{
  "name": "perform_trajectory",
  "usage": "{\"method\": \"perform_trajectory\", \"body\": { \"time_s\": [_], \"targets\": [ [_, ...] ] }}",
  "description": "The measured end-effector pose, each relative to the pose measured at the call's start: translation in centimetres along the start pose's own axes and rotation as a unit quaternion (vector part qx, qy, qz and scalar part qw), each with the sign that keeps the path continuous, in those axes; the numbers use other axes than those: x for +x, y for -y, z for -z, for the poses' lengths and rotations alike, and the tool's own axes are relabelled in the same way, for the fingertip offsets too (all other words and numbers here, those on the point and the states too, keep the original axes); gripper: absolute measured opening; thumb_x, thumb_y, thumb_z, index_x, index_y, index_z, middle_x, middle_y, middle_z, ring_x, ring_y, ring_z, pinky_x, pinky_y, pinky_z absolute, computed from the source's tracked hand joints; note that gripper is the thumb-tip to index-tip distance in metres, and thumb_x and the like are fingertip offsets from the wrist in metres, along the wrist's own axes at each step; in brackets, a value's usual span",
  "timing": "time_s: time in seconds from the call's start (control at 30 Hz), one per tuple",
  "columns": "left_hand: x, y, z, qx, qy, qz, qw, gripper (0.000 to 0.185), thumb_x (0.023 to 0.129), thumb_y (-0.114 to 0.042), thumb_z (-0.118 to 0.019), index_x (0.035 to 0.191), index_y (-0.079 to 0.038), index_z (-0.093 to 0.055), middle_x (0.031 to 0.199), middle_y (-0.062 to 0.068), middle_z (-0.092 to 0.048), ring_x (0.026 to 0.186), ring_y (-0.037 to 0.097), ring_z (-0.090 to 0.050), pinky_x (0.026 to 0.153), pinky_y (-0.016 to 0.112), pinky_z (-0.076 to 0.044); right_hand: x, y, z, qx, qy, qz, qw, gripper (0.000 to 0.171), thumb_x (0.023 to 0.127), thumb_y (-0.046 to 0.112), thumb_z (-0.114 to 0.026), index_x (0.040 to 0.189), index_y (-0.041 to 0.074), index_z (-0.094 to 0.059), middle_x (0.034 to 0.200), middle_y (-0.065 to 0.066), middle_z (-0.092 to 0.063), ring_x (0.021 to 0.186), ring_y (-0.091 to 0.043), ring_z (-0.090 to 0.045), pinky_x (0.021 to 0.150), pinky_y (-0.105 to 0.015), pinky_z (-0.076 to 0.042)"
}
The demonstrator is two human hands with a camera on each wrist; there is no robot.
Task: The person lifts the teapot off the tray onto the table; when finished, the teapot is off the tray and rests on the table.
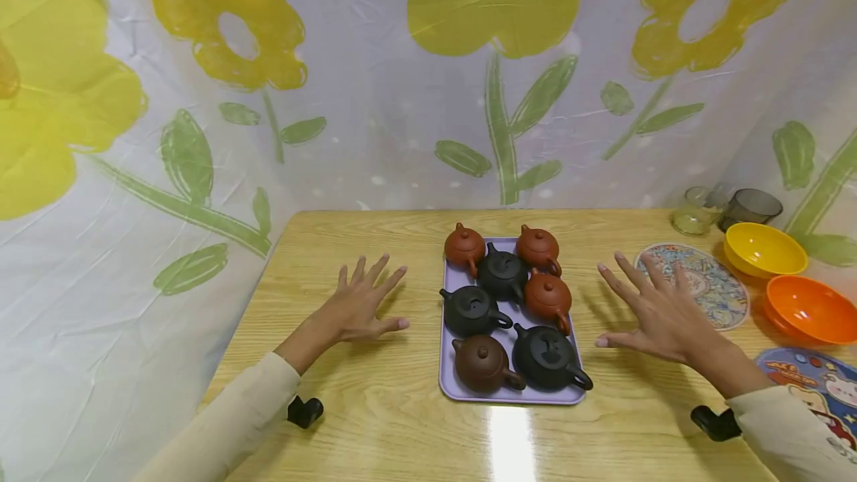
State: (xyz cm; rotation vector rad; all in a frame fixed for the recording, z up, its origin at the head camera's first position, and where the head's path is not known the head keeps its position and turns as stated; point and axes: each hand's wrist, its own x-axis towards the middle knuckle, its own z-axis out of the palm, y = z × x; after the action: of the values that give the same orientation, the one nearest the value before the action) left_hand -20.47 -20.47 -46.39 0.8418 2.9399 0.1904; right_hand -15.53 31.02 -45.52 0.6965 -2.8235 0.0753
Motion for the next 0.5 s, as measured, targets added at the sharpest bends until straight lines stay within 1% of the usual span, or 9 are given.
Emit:
{"method": "perform_trajectory", "body": {
  "time_s": [0.07,0.17,0.23,0.3,0.37,0.4,0.47,0.5],
  "targets": [
    [0.2,0.0,0.0,0.001,-0.001,-0.001,1.0,0.088,0.092,-0.071,-0.051,0.16,-0.022,-0.026,0.165,0.019,-0.019,0.146,0.055,-0.022,0.114,0.078,-0.018,-0.1,0.2,0.0,0.009,0.002,-0.001,1.0,0.112,0.071,0.075,-0.071,0.16,0.026,-0.025,0.161,-0.019,-0.032,0.138,-0.057,-0.034,0.101,-0.087,-0.02],
    [0.5,-0.1,0.1,-0.024,0.0,0.009,0.9997,0.082,0.095,-0.07,-0.045,0.158,-0.019,-0.033,0.16,0.019,-0.031,0.143,0.048,-0.033,0.114,0.072,-0.027,-0.2,0.6,0.0,0.032,-0.002,-0.003,0.999,0.109,0.073,0.07,-0.075,0.16,0.025,-0.027,0.16,-0.018,-0.035,0.136,-0.054,-0.039,0.1,-0.082,-0.028],
    [0.8,-0.2,0.1,-0.054,0.001,0.02,0.9984,0.079,0.097,-0.069,-0.041,0.156,-0.016,-0.036,0.155,0.02,-0.038,0.139,0.045,-0.04,0.112,0.068,-0.033,-0.3,1.0,0.0,0.061,-0.002,-0.004,0.998,0.106,0.075,0.064,-0.077,0.16,0.024,-0.028,0.157,-0.018,-0.039,0.133,-0.053,-0.042,0.098,-0.079,-0.033],
    [1.2,-0.2,0.1,-0.096,0.0,0.034,0.9948,0.076,0.1,-0.066,-0.036,0.153,-0.012,-0.04,0.149,0.02,-0.046,0.134,0.042,-0.047,0.11,0.064,-0.039,-0.4,1.4,0.1,0.098,-0.001,-0.008,0.995,0.1,0.078,0.058,-0.079,0.158,0.021,-0.032,0.152,-0.021,-0.045,0.128,-0.052,-0.048,0.096,-0.075,-0.039],
    [1.5,-0.4,0.1,-0.147,-0.004,0.048,0.988,0.072,0.103,-0.061,-0.037,0.15,-0.008,-0.042,0.142,0.02,-0.053,0.128,0.039,-0.054,0.106,0.06,-0.046,-0.5,2.0,0.3,0.15,0.012,-0.025,0.988,0.093,0.082,0.053,-0.078,0.157,0.018,-0.035,0.148,-0.022,-0.049,0.126,-0.051,-0.051,0.095,-0.072,-0.043],
    [1.7,-0.4,0.1,-0.174,-0.006,0.056,0.9831,0.07,0.104,-0.058,-0.038,0.149,-0.006,-0.043,0.139,0.019,-0.055,0.126,0.038,-0.056,0.104,0.057,-0.049,-0.6,2.3,0.4,0.176,0.022,-0.034,0.983,0.088,0.084,0.051,-0.077,0.155,0.016,-0.037,0.146,-0.022,-0.05,0.124,-0.049,-0.054,0.093,-0.07,-0.046],
    [2.1,-0.6,0.1,-0.228,-0.012,0.069,0.9711,0.062,0.106,-0.049,-0.043,0.147,-0.003,-0.045,0.133,0.018,-0.06,0.119,0.034,-0.061,0.099,0.052,-0.054,-0.8,2.9,0.7,0.226,0.042,-0.055,0.972,0.079,0.089,0.048,-0.073,0.152,0.012,-0.042,0.143,-0.021,-0.053,0.118,-0.043,-0.059,0.09,-0.065,-0.052],
    [2.3,-0.7,0.1,-0.251,-0.014,0.077,0.9648,0.059,0.106,-0.045,-0.045,0.145,-0.001,-0.046,0.13,0.017,-0.062,0.117,0.033,-0.063,0.096,0.05,-0.056,-1.0,3.2,0.8,0.254,0.054,-0.067,0.964,0.075,0.091,0.046,-0.072,0.15,0.01,-0.044,0.142,-0.021,-0.054,0.116,-0.04,-0.061,0.088,-0.061,-0.054]
  ]
}}
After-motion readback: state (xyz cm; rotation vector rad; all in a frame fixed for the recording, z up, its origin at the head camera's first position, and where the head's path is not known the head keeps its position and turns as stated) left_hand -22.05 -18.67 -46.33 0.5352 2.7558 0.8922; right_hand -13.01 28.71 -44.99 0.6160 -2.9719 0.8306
